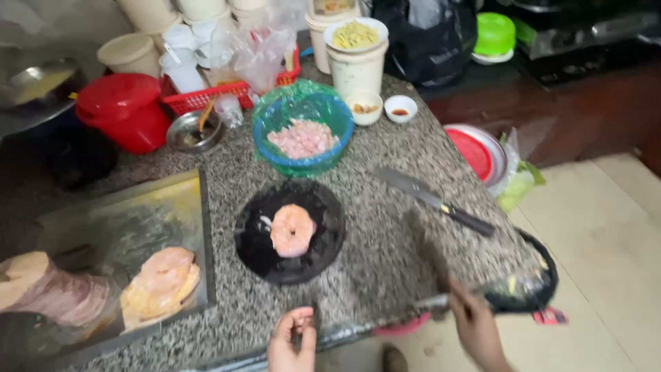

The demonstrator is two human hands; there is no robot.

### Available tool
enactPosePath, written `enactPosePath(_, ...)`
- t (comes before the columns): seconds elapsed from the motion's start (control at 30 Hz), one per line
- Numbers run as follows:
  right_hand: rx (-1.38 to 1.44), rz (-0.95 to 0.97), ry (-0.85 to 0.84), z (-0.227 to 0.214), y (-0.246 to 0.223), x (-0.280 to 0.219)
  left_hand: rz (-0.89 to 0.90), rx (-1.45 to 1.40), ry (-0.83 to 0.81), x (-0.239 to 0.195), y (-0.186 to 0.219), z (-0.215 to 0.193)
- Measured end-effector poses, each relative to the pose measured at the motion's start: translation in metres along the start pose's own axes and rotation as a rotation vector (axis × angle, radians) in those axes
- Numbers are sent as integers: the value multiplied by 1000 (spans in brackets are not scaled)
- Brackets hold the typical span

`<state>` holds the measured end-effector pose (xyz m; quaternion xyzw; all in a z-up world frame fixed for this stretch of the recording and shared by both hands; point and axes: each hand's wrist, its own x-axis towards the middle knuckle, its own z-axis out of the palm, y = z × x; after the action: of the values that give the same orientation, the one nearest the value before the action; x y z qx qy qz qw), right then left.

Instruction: The person slices thin pieces of meat from a vertical rotisserie using a long knife. They then transfer the sliced meat to a black cutting board and chop it into smaller pieces, placing the chopped meat into a blue bowl.

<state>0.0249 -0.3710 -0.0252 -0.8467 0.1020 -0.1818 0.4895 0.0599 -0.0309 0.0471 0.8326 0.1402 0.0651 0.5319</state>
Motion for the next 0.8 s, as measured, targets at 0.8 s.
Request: enactPosePath(0.8,-708,247,-842,148,-204,104,805,381,-442,200,82,27)
